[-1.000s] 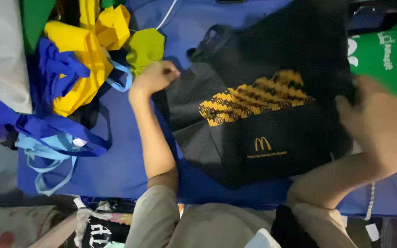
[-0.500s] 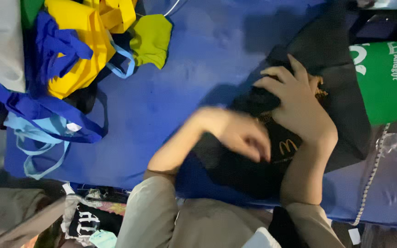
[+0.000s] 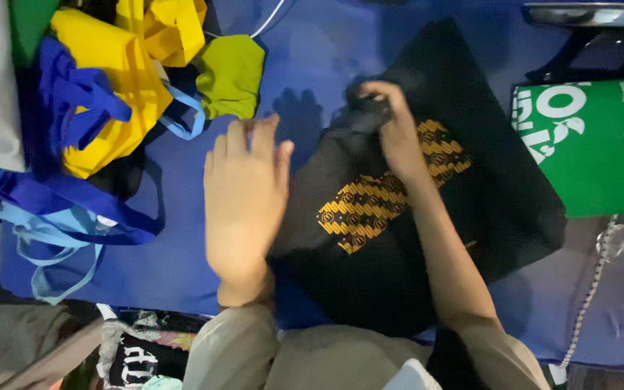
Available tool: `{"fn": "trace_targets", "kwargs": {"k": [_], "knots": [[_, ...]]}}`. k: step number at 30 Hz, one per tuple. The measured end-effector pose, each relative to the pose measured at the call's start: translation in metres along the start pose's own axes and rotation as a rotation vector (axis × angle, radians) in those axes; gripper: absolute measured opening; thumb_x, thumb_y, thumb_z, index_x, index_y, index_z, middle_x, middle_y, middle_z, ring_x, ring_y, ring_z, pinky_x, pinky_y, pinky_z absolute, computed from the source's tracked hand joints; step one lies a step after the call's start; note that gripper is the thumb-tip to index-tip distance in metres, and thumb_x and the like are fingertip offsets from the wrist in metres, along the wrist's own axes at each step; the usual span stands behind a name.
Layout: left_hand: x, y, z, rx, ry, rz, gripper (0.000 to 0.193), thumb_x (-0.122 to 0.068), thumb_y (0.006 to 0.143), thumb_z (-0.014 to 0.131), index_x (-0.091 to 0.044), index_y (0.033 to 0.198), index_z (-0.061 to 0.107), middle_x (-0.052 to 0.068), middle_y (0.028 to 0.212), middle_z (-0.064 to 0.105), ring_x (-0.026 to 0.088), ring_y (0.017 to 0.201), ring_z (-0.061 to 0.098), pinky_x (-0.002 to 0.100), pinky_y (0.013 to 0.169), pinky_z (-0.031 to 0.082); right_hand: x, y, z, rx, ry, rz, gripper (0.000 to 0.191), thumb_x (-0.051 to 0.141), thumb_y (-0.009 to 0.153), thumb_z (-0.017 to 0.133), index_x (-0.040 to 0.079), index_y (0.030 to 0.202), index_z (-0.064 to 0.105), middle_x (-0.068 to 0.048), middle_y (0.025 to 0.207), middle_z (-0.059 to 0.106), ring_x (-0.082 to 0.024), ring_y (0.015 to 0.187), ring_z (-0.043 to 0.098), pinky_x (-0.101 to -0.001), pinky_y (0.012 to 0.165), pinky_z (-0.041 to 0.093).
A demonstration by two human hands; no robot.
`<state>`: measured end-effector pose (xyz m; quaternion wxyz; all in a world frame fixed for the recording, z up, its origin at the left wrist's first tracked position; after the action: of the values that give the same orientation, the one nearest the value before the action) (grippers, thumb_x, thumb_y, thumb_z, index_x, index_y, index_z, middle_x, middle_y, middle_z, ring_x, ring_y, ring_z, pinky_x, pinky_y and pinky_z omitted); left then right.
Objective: The person wipes the surface of a green tote bag with a green cloth, then flips and repositions a black tote bag and repeatedly wipes its printed surface with the cloth, smoothing the fabric with their free hand between passes.
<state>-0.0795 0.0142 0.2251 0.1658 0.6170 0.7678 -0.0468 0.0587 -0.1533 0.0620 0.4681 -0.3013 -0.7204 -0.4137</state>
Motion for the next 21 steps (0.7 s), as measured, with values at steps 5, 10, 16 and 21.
{"fn": "trace_targets", "kwargs": {"k": [5,10,16,21], "knots": [[-0.056,-0.003,0.03,-0.055,-0.217,0.199,0.06,-0.02,0.094,0.074,-0.004,0.146,0.05,0.023,0.139,0.054,0.042,0.118,0.058,0.049,0.101,0.047,-0.031,0.002,-0.032,-0.106,0.177,0.07,0.014,0.004,0.11,0.056,0.005,0.121,0.064,-0.007,0.129,0.065,-0.021,0.128,0.062,-0.0332,0.114,0.047],[-0.028,0.089,0.153,0.024,-0.365,0.24,0.027,-0.018,0.099,0.075,-0.014,0.124,0.068,0.009,0.118,0.066,0.031,0.113,0.063,0.04,0.098,0.051,-0.046,-0.004,-0.045,-0.202,0.038,0.116,0.017,0.004,0.108,0.057,0.004,0.122,0.067,-0.006,0.123,0.063,-0.016,0.112,0.061,-0.0275,0.102,0.049],[0.037,0.107,0.241,0.123,-1.13,0.03,0.025,-0.028,0.115,0.055,-0.007,0.119,0.067,0.002,0.098,0.067,0.01,0.091,0.06,0.025,0.087,0.052,-0.059,-0.014,-0.048,-0.325,-0.007,-0.02,0.024,-0.003,0.115,0.067,0.008,0.135,0.057,-0.003,0.14,0.049,-0.011,0.116,0.059,-0.0254,0.1,0.053],[0.042,0.096,0.244,0.276,-1.415,-0.092,0.04,-0.034,0.112,0.041,-0.004,0.105,0.066,0.0,0.087,0.061,0.008,0.082,0.057,0.023,0.081,0.047,-0.06,-0.03,-0.047,-0.303,-0.048,-0.053,0.036,-0.001,0.112,0.068,0.01,0.14,0.05,-0.003,0.137,0.045,-0.01,0.111,0.059,-0.027,0.096,0.056]]}}
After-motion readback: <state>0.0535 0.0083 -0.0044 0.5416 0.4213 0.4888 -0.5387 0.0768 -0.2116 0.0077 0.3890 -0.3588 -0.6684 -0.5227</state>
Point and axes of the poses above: each hand's wrist, its own y-axis towards the middle knuckle, its own z-axis out of the palm, x = y × z, the point moved 7 cm from there along y, towards the middle knuckle
